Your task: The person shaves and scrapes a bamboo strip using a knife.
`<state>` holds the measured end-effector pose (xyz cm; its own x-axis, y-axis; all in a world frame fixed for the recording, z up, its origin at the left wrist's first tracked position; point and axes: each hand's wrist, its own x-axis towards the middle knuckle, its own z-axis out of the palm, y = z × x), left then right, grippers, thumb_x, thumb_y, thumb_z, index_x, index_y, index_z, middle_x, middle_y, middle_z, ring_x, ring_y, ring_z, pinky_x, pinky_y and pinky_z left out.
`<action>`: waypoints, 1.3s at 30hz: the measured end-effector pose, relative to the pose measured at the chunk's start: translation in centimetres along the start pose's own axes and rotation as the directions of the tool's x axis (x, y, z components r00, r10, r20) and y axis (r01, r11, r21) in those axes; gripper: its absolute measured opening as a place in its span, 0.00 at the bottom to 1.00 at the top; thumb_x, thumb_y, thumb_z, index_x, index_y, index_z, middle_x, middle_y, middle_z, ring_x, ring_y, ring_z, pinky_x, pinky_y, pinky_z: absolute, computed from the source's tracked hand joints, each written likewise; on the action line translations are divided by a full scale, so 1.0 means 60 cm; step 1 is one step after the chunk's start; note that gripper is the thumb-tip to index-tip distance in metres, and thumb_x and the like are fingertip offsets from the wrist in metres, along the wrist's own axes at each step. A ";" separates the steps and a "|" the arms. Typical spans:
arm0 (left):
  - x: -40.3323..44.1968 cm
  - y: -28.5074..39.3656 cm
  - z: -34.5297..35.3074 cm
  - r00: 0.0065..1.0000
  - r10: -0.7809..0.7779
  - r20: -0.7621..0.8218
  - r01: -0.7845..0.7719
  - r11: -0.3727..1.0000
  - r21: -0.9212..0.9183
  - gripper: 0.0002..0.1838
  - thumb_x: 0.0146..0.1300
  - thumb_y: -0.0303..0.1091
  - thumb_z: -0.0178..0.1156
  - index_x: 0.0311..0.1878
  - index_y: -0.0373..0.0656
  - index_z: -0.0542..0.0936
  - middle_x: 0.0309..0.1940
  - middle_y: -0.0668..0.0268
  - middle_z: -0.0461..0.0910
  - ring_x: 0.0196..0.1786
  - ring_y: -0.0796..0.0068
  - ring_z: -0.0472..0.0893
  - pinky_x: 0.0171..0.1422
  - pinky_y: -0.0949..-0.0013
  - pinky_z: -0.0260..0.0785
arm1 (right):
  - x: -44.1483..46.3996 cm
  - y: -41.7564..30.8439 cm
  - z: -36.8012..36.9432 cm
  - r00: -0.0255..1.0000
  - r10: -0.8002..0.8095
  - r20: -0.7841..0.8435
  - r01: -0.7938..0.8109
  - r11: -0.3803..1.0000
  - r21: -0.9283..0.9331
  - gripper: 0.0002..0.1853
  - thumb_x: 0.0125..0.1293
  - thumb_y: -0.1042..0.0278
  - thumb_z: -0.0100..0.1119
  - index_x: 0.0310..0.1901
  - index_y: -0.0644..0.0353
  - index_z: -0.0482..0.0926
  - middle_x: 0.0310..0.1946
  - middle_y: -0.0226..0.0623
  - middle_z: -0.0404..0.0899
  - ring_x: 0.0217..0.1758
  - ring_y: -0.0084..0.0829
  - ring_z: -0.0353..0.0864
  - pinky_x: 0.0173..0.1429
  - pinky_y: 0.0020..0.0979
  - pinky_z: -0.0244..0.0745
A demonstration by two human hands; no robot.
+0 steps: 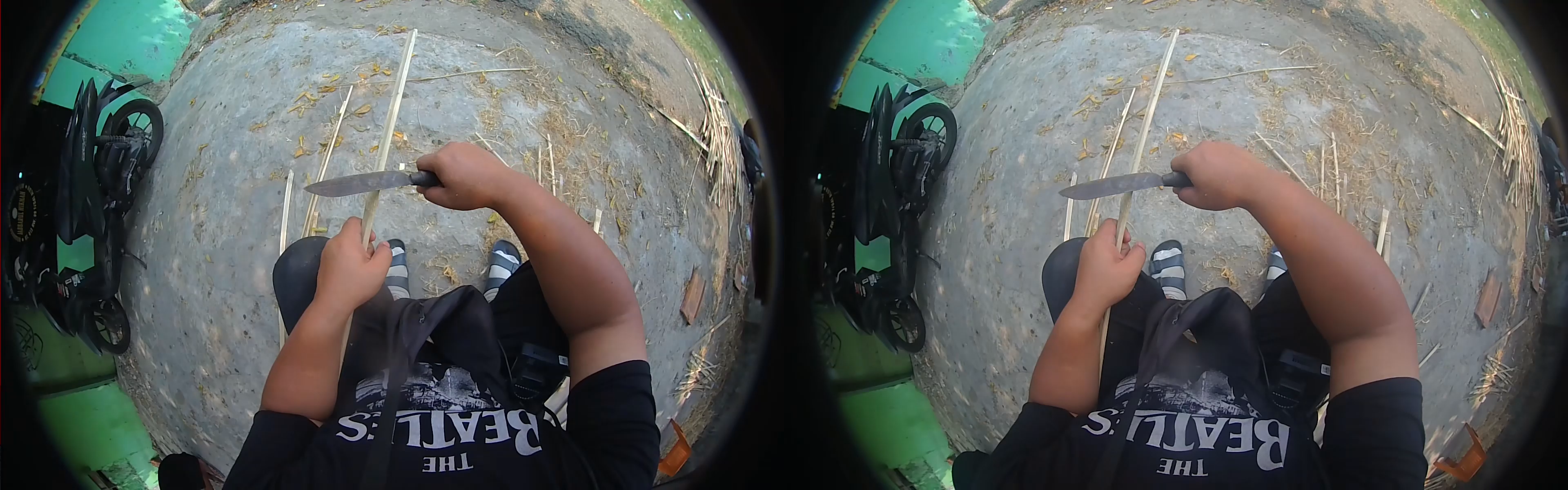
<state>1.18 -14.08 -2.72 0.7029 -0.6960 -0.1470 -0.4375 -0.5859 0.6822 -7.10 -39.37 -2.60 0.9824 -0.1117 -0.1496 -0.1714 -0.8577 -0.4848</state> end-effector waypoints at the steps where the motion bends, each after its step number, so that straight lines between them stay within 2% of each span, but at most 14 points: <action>1: 0.000 0.000 0.000 1.000 0.004 -0.003 -0.004 1.000 -0.001 0.14 0.62 0.35 0.68 0.40 0.35 0.77 0.24 0.57 0.80 0.26 0.64 0.81 0.35 0.60 0.74 | 0.000 -0.009 0.001 1.000 -0.002 0.007 0.002 1.000 -0.008 0.14 0.65 0.54 0.68 0.41 0.57 0.88 0.36 0.47 0.88 0.44 0.51 0.89 0.50 0.52 0.82; 2: 0.000 0.001 0.001 1.000 0.008 -0.007 -0.008 1.000 -0.002 0.14 0.62 0.35 0.68 0.40 0.35 0.77 0.24 0.57 0.80 0.26 0.64 0.81 0.35 0.60 0.74 | -0.001 -0.014 0.001 1.000 -0.004 0.014 0.004 1.000 -0.016 0.14 0.65 0.54 0.68 0.41 0.56 0.88 0.36 0.47 0.88 0.44 0.51 0.89 0.51 0.51 0.83; 5: 0.000 -0.003 0.001 1.000 0.015 -0.015 -0.015 1.000 0.015 0.14 0.62 0.35 0.69 0.39 0.35 0.77 0.23 0.56 0.80 0.25 0.61 0.82 0.35 0.60 0.75 | 0.007 -0.008 0.021 0.998 -0.009 -0.063 0.010 1.000 0.008 0.11 0.63 0.58 0.69 0.37 0.57 0.85 0.30 0.48 0.86 0.38 0.54 0.87 0.43 0.53 0.80; 8: -0.002 -0.007 0.005 0.999 0.040 -0.032 -0.038 0.997 0.072 0.14 0.63 0.35 0.69 0.40 0.35 0.77 0.23 0.54 0.81 0.26 0.57 0.83 0.36 0.58 0.75 | 0.020 -0.006 0.014 0.975 0.213 -0.056 -0.215 0.976 -0.035 0.12 0.64 0.56 0.67 0.43 0.53 0.89 0.37 0.46 0.89 0.45 0.50 0.89 0.52 0.51 0.83; 11: -0.002 -0.012 0.010 0.995 0.072 -0.067 -0.066 0.993 0.094 0.13 0.63 0.35 0.69 0.40 0.35 0.78 0.23 0.53 0.81 0.27 0.53 0.84 0.35 0.56 0.75 | 0.010 -0.022 0.006 0.991 0.135 0.009 -0.135 0.990 -0.028 0.12 0.65 0.57 0.65 0.42 0.54 0.89 0.37 0.47 0.89 0.47 0.50 0.89 0.52 0.51 0.83; 14: -0.002 -0.014 0.012 0.994 0.089 -0.070 -0.081 0.991 0.111 0.13 0.63 0.35 0.68 0.40 0.35 0.78 0.24 0.52 0.82 0.27 0.52 0.84 0.36 0.55 0.75 | 0.009 -0.031 0.015 0.990 0.135 0.037 -0.133 0.990 -0.047 0.11 0.65 0.58 0.64 0.42 0.55 0.89 0.38 0.47 0.88 0.47 0.51 0.89 0.52 0.52 0.83; 18: -0.005 -0.013 0.009 0.996 0.070 -0.060 -0.063 0.991 0.119 0.14 0.64 0.36 0.68 0.40 0.35 0.78 0.24 0.51 0.82 0.28 0.51 0.85 0.36 0.54 0.75 | 0.026 0.011 0.021 0.960 0.278 -0.029 -0.277 0.961 0.021 0.12 0.65 0.58 0.63 0.42 0.55 0.89 0.38 0.47 0.89 0.47 0.50 0.89 0.52 0.52 0.83; 22: -0.003 -0.010 0.009 0.996 0.056 -0.066 -0.047 0.989 0.138 0.14 0.64 0.36 0.68 0.40 0.35 0.78 0.25 0.50 0.82 0.29 0.47 0.85 0.38 0.52 0.76 | 0.016 -0.021 0.036 0.986 0.156 0.057 -0.154 0.988 -0.033 0.12 0.65 0.59 0.62 0.43 0.53 0.89 0.39 0.46 0.89 0.46 0.50 0.89 0.52 0.51 0.84; 26: -0.003 -0.017 0.016 0.993 0.097 -0.070 -0.082 0.978 0.193 0.14 0.65 0.36 0.67 0.40 0.34 0.78 0.26 0.47 0.83 0.31 0.43 0.85 0.39 0.49 0.76 | 0.020 -0.029 0.019 0.968 0.227 0.105 -0.210 0.966 -0.152 0.12 0.64 0.61 0.62 0.46 0.51 0.90 0.41 0.44 0.90 0.48 0.48 0.90 0.54 0.50 0.85; 29: -0.001 -0.019 0.016 0.992 0.093 -0.080 -0.075 0.976 0.205 0.14 0.65 0.37 0.68 0.40 0.34 0.78 0.27 0.46 0.83 0.32 0.43 0.86 0.39 0.49 0.77 | 0.025 -0.031 0.025 0.963 0.245 0.115 -0.228 0.964 -0.137 0.12 0.64 0.61 0.62 0.46 0.51 0.90 0.41 0.45 0.90 0.49 0.48 0.90 0.54 0.49 0.85; 32: -0.001 -0.021 0.017 0.993 0.090 -0.081 -0.071 0.975 0.209 0.14 0.65 0.37 0.68 0.40 0.34 0.78 0.27 0.46 0.83 0.32 0.43 0.86 0.39 0.49 0.77 | 0.025 -0.017 0.052 0.981 0.195 -0.012 -0.196 0.978 -0.071 0.10 0.60 0.61 0.64 0.38 0.54 0.87 0.33 0.48 0.87 0.41 0.54 0.88 0.48 0.52 0.83; 35: 0.000 -0.008 0.006 0.999 0.038 -0.016 -0.035 0.988 0.149 0.18 0.67 0.41 0.65 0.42 0.34 0.75 0.31 0.40 0.84 0.38 0.32 0.84 0.43 0.37 0.75 | 0.014 -0.026 0.050 0.996 0.085 -0.007 -0.085 0.996 -0.019 0.10 0.61 0.61 0.64 0.38 0.56 0.87 0.33 0.49 0.87 0.41 0.54 0.88 0.48 0.53 0.83; 39: -0.002 -0.006 0.009 1.000 0.023 -0.001 -0.023 0.986 0.165 0.18 0.67 0.42 0.66 0.41 0.33 0.75 0.31 0.40 0.84 0.38 0.32 0.84 0.43 0.37 0.75 | 0.029 -0.004 0.048 0.983 0.183 -0.002 -0.182 0.983 0.021 0.11 0.62 0.60 0.63 0.39 0.56 0.88 0.34 0.50 0.87 0.43 0.54 0.88 0.50 0.53 0.82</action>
<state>0.95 -13.99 -3.36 0.6933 -0.7088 -0.1300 -0.5396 -0.6303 0.5581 -5.58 -37.94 -5.22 0.9348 -0.2674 -0.2339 -0.3493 -0.8121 -0.4674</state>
